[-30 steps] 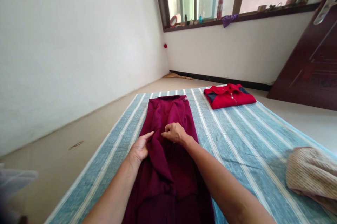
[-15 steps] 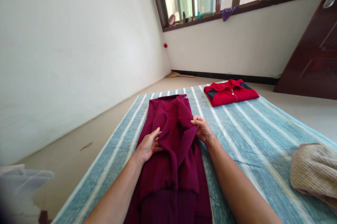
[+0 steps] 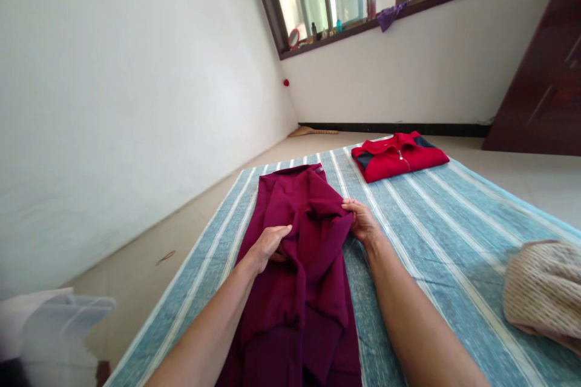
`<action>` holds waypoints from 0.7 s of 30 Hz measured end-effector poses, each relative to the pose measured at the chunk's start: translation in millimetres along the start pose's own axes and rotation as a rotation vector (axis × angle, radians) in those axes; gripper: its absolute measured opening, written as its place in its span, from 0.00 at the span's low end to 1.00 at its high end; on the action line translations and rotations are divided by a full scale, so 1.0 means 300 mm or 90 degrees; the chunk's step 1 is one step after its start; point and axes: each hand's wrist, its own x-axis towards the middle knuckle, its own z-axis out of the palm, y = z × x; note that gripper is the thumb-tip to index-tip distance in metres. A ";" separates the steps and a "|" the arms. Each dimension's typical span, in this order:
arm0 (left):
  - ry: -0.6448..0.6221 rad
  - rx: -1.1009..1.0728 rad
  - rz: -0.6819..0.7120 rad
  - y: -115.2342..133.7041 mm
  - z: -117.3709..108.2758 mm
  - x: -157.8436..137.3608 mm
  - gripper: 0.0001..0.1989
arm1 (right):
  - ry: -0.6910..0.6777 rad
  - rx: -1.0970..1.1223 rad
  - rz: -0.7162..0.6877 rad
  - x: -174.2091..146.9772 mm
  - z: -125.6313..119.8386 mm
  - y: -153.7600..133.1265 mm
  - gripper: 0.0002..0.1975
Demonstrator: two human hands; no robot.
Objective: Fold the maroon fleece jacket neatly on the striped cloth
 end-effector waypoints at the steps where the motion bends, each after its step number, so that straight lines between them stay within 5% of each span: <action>1: -0.001 0.003 -0.008 0.001 0.002 0.004 0.14 | 0.016 -0.046 0.003 -0.001 -0.002 -0.002 0.10; 6: -0.016 -0.011 -0.059 0.009 -0.002 0.012 0.20 | 0.092 -0.357 0.000 -0.019 -0.019 -0.049 0.06; 10: -0.026 -0.032 -0.067 0.004 -0.010 0.018 0.17 | 0.097 -0.636 -0.103 -0.070 0.016 -0.134 0.07; 14: -0.032 -0.026 -0.064 -0.008 -0.012 0.030 0.13 | -0.104 -0.845 -0.221 -0.143 0.157 -0.152 0.09; 18: -0.036 -0.003 -0.053 -0.013 -0.014 0.037 0.09 | -0.326 -0.977 -0.235 -0.166 0.292 -0.081 0.10; 21: -0.031 0.017 -0.045 -0.014 -0.016 0.035 0.07 | -0.405 -1.024 -0.236 -0.140 0.324 -0.040 0.12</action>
